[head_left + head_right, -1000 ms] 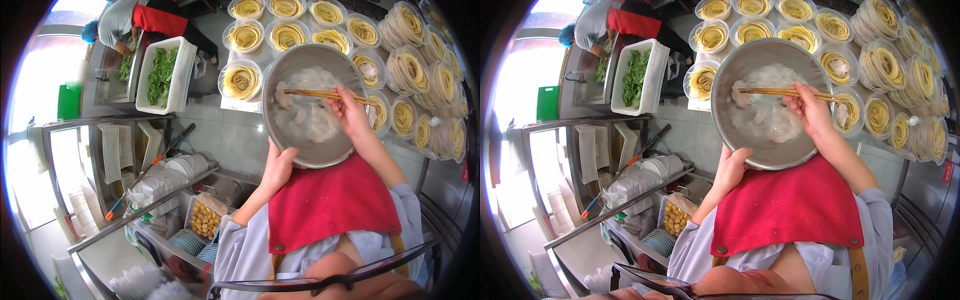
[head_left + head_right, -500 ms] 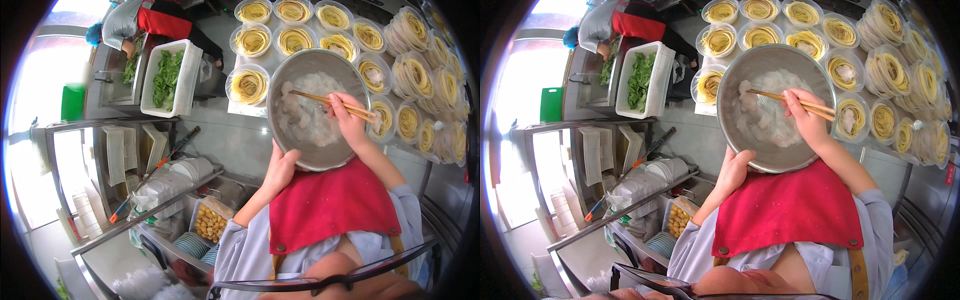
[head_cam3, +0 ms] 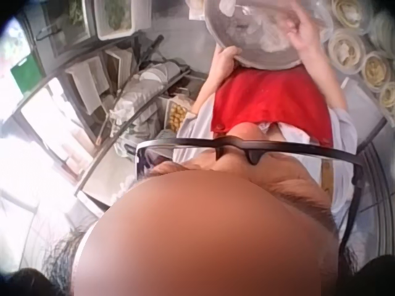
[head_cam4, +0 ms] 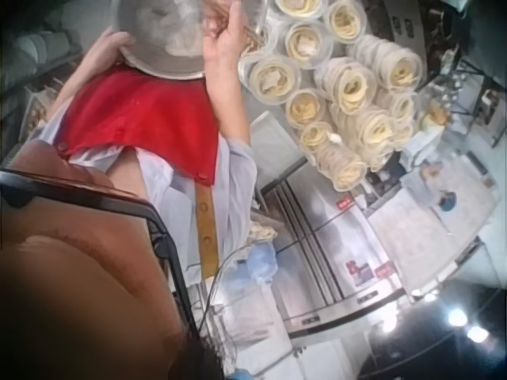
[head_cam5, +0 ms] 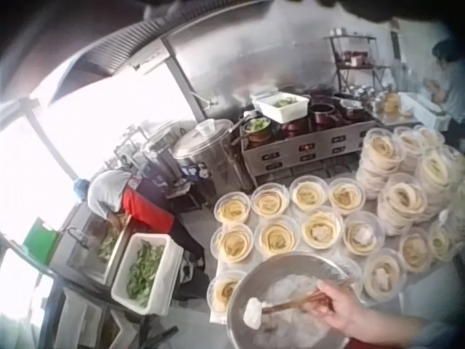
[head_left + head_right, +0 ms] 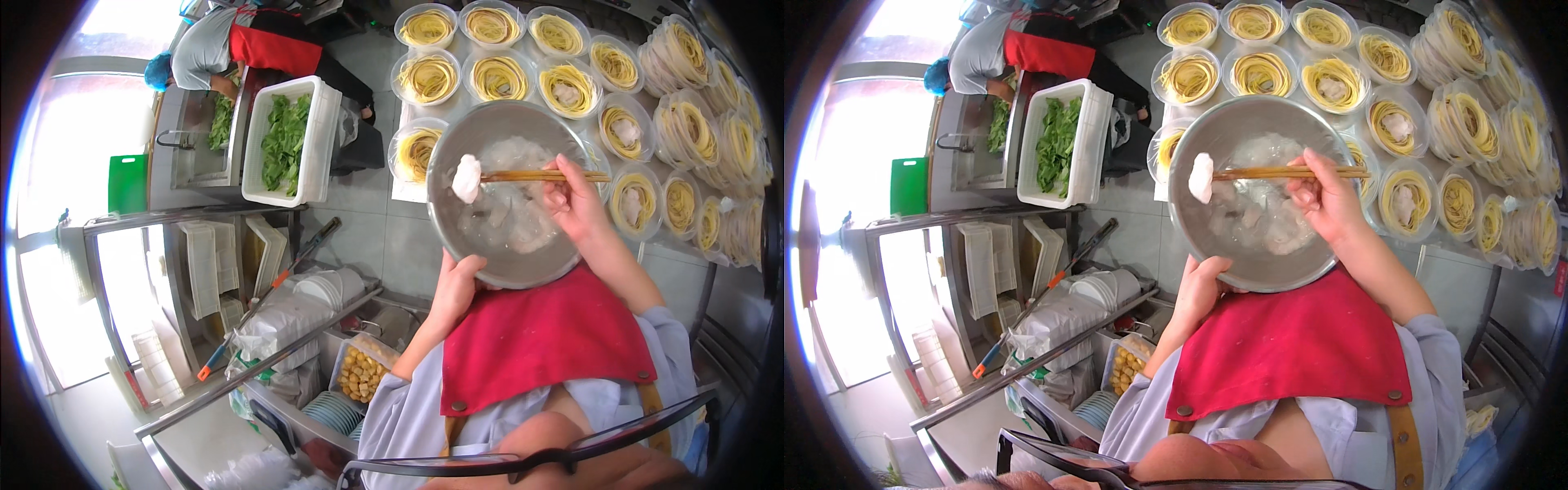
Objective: The person uses chopsticks to pick up dumplings from a metal bowl and places them into individual plastic containers filled with noodles. The person repeats this process for multiple containers arranged on a stainless steel counter.
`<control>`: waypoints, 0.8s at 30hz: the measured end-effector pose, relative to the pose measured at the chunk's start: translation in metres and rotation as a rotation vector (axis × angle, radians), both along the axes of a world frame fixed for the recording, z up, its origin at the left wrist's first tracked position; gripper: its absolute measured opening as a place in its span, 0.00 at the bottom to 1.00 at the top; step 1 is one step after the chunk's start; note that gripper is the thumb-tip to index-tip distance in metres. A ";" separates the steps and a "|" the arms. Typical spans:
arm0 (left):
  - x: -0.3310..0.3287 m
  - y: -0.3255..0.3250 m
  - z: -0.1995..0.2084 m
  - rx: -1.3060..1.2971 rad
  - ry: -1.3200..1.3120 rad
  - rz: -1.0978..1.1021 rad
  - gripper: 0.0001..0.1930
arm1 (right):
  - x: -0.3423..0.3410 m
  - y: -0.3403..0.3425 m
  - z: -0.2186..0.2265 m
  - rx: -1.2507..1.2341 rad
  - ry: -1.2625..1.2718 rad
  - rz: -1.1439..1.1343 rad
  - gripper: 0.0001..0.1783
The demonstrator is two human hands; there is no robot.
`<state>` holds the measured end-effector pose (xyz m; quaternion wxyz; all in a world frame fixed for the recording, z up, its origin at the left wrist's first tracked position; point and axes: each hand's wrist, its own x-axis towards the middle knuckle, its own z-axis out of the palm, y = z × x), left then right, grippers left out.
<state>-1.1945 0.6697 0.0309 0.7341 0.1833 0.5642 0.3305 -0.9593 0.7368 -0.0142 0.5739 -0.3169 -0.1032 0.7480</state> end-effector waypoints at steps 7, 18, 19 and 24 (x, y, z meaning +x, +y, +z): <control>-0.001 -0.022 0.015 -0.066 0.034 0.312 0.21 | 0.041 0.081 0.017 0.278 -0.436 -0.311 0.15; 0.023 -0.028 0.027 -0.007 0.101 0.429 0.20 | 0.038 0.060 0.040 0.713 -0.932 0.050 0.14; 0.029 -0.026 0.027 -0.027 0.091 0.445 0.20 | 0.041 0.047 0.050 0.881 -1.053 0.208 0.13; 0.038 -0.008 0.019 -0.047 0.013 0.383 0.18 | 0.036 0.008 0.037 0.825 -1.105 0.592 0.09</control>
